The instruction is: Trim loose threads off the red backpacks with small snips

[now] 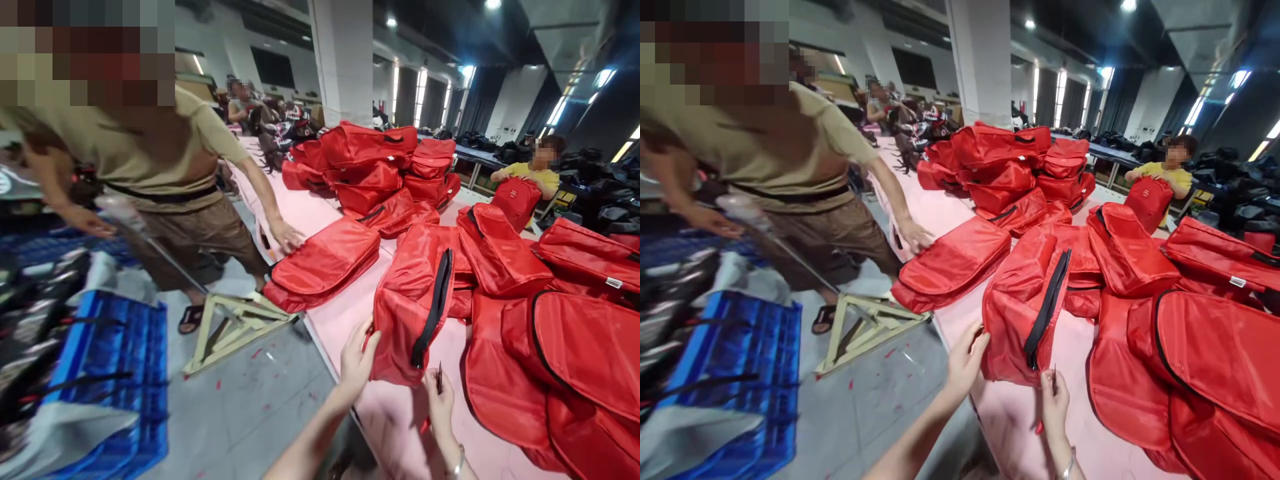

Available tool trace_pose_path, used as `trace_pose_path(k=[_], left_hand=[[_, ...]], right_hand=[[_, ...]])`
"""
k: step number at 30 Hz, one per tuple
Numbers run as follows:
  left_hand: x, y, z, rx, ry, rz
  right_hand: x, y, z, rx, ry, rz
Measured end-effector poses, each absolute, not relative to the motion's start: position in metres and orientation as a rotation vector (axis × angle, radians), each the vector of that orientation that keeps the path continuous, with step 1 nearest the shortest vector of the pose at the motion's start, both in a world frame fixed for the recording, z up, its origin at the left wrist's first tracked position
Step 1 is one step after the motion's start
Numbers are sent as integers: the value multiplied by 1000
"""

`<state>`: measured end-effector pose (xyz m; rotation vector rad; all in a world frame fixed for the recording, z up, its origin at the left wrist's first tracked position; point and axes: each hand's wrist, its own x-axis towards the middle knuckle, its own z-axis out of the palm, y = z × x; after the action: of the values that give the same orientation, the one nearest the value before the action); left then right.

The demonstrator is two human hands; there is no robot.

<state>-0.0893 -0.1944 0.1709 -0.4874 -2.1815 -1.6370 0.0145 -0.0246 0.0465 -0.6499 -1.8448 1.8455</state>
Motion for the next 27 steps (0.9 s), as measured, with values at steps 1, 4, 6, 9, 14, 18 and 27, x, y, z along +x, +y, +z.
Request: trace_pose_path(k=[1, 4, 6, 9, 14, 18, 27], left_hand=[[-94, -193, 180, -449, -2115, -1672], [-104, -192, 198, -412, -1980, -1743], [-109, -193, 207, -453, -1930, -1780], [-113, -195, 221, -507, -1884, -1738], [-117, -197, 248, -627, -1868, -1423], [-120, -199, 265, -688, -1879, -1245], [-124, -200, 277, -566, -2005, -1379]], right_hand=[[15, -22, 53, -676, -1843, 1821], [18, -10, 78, -656, -1833, 1702], [20, -3, 101, -533, -1859, 1613], [21, 2, 146, -277, -1938, 1479], [10, -12, 224, 74, -2113, 1162], [-14, -32, 264, 308, -2144, 934], [-55, -66, 286, 291, -2295, 521]])
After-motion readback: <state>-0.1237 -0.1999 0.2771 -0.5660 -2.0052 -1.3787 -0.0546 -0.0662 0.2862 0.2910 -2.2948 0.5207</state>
